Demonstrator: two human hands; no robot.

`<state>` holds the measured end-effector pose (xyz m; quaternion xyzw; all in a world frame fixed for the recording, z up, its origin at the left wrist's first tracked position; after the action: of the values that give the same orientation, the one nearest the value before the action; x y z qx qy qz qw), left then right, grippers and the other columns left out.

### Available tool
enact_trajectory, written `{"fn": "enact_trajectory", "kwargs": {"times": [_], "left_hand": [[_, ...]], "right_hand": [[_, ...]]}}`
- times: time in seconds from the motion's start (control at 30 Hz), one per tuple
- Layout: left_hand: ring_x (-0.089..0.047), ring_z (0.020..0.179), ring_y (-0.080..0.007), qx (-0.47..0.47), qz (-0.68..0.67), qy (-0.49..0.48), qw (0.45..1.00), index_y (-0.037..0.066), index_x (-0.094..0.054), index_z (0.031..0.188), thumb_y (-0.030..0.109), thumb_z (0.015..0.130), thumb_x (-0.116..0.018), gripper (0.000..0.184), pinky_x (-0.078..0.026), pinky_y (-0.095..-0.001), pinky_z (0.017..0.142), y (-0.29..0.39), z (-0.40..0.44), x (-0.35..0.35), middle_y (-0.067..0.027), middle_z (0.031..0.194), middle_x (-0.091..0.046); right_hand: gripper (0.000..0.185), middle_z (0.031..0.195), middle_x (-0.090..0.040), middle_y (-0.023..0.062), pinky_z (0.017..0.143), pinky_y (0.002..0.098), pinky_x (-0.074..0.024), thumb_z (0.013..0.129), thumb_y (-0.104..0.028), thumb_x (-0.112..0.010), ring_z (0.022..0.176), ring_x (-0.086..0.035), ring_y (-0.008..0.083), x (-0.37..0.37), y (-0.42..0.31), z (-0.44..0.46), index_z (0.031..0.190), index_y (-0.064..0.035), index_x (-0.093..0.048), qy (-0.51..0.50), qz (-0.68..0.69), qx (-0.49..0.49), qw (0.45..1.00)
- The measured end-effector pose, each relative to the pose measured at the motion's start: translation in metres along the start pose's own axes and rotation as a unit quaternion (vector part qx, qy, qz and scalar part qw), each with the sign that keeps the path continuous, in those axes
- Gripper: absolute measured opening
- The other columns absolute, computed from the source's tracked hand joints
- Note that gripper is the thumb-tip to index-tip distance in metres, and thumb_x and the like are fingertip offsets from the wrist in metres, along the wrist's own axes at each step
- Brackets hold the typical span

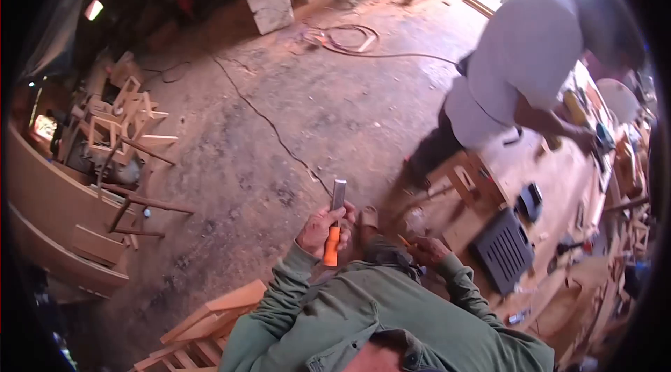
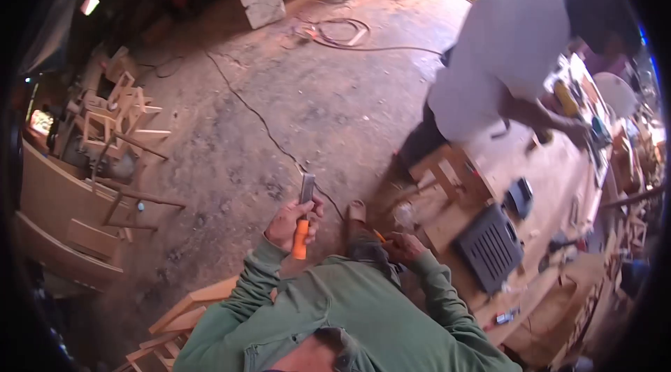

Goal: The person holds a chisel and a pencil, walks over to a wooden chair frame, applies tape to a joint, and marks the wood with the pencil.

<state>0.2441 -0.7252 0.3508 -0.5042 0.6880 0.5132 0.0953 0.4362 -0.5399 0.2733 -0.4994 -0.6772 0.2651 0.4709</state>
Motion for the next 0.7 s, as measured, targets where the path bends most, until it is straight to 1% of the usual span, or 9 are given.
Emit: {"fn": "enact_trajectory", "kwargs": {"times": [0.07, 0.13, 0.17, 0.23, 0.37, 0.47, 0.57, 0.67, 0.7], "left_hand": [[-0.057, 0.062, -0.014, 0.006, 0.034, 0.059, 0.998, 0.007, -0.052, 0.127, 0.024, 0.103, -0.049, 0.029, -0.046, -0.0304, 0.047, 0.025, 0.016, 0.019, -0.0058, 0.097, -0.059], [-0.056, 0.059, -0.013, -0.004, 0.042, 0.088, 0.995, 0.007, -0.052, 0.128, 0.028, 0.103, -0.05, 0.033, -0.045, -0.0299, 0.046, 0.056, 0.042, 0.039, -0.005, 0.095, -0.06], [-0.055, 0.058, -0.0128, -0.007, 0.017, 0.105, 0.994, 0.007, -0.052, 0.129, 0.029, 0.103, -0.05, 0.034, -0.045, -0.0297, 0.046, 0.067, 0.046, 0.043, -0.0052, 0.094, -0.06], [-0.053, 0.055, -0.0134, -0.014, 0.002, 0.149, 0.989, 0.008, -0.051, 0.129, 0.033, 0.103, -0.05, 0.036, -0.044, -0.0295, 0.046, 0.091, 0.057, 0.051, -0.0064, 0.091, -0.061], [-0.053, 0.054, -0.0142, -0.017, -0.011, 0.214, 0.977, 0.008, -0.053, 0.121, 0.034, 0.102, -0.053, 0.032, -0.044, -0.0295, 0.044, 0.127, 0.105, 0.093, -0.0058, 0.091, -0.061], [-0.053, 0.054, -0.0141, -0.015, -0.017, 0.208, 0.978, 0.009, -0.054, 0.117, 0.033, 0.101, -0.054, 0.029, -0.044, -0.0299, 0.043, 0.16, 0.16, 0.125, -0.005, 0.091, -0.06], [-0.054, 0.054, -0.014, 0.016, 0.013, 0.196, 0.98, 0.007, -0.057, 0.113, 0.031, 0.1, -0.057, 0.028, -0.045, -0.0306, 0.043, 0.203, 0.228, 0.143, -0.0025, 0.086, -0.057], [-0.055, 0.056, -0.0142, 0.058, 0.047, 0.153, 0.985, 0.004, -0.058, 0.111, 0.029, 0.1, -0.059, 0.028, -0.046, -0.0307, 0.044, 0.247, 0.311, 0.165, -0.0021, 0.082, -0.055], [-0.056, 0.056, -0.0143, 0.075, 0.06, 0.139, 0.986, 0.003, -0.058, 0.112, 0.029, 0.1, -0.059, 0.028, -0.046, -0.0304, 0.044, 0.265, 0.328, 0.167, -0.0023, 0.081, -0.056]], "right_hand": [[0.035, 0.073, -0.061, 0.0031, 0.059, 0.0284, -0.0473, 0.098, -0.021, -0.059, 0.065, -0.057, 0.0101, 0.023, -0.016, 0.031, 0.128, -0.0042, -0.058, 0.044, 0.08, 0.041, 0.995], [0.034, 0.081, -0.063, 0.0069, 0.062, 0.0306, -0.0482, 0.097, -0.018, -0.058, 0.07, -0.058, 0.0119, 0.068, -0.051, 0.09, 0.128, -0.0054, -0.058, 0.049, 0.036, 0.057, 0.997], [0.031, 0.088, -0.065, 0.0109, 0.066, 0.0324, -0.0503, 0.096, -0.018, -0.058, 0.075, -0.061, 0.0148, 0.088, -0.072, 0.102, 0.124, -0.0056, -0.061, 0.047, 0.045, 0.071, 0.995], [0.024, 0.089, -0.067, 0.0093, 0.071, 0.0314, -0.0515, 0.096, -0.016, -0.058, 0.081, -0.064, 0.0169, 0.122, -0.1, 0.132, 0.115, -0.0037, -0.065, 0.02, 0.081, 0.082, 0.993], [0.023, 0.089, -0.066, 0.0052, 0.069, 0.0267, -0.0482, 0.096, -0.012, -0.054, 0.081, -0.06, 0.0079, 0.159, -0.105, 0.213, 0.113, -0.0019, -0.066, -0.054, 0.195, 0.017, 0.979], [0.024, 0.092, -0.068, 0.0051, 0.071, 0.0277, -0.0501, 0.095, -0.011, -0.051, 0.081, -0.06, 0.0079, 0.18, -0.127, 0.276, 0.113, -0.0025, -0.065, -0.06, 0.291, 0.042, 0.954], [0.023, 0.094, -0.068, 0.0048, 0.078, 0.0284, -0.0519, 0.094, -0.007, -0.052, 0.085, -0.061, 0.0091, 0.194, -0.13, 0.333, 0.114, -0.0025, -0.064, -0.066, 0.35, -0.002, 0.934], [0.023, 0.094, -0.069, 0.0037, 0.08, 0.0281, -0.0512, 0.092, -0.003, -0.054, 0.086, -0.062, 0.0101, 0.22, -0.125, 0.385, 0.114, -0.003, -0.063, 0.02, 0.348, 0.07, 0.935], [0.013, 0.091, -0.067, 0.0021, 0.076, 0.0277, -0.0494, 0.093, -0.004, -0.06, 0.083, -0.06, 0.009, 0.236, -0.135, 0.391, 0.105, -0.0034, -0.063, 0.05, 0.348, 0.043, 0.935]]}}
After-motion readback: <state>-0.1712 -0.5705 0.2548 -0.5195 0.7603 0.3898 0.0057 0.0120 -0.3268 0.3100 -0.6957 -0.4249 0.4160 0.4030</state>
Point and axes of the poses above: each hand's wrist, its own z-axis towards the middle knuckle, its own x-axis out of the back of the hand, y = z × x, the point moved 9 cm from there along z, towards the middle knuckle
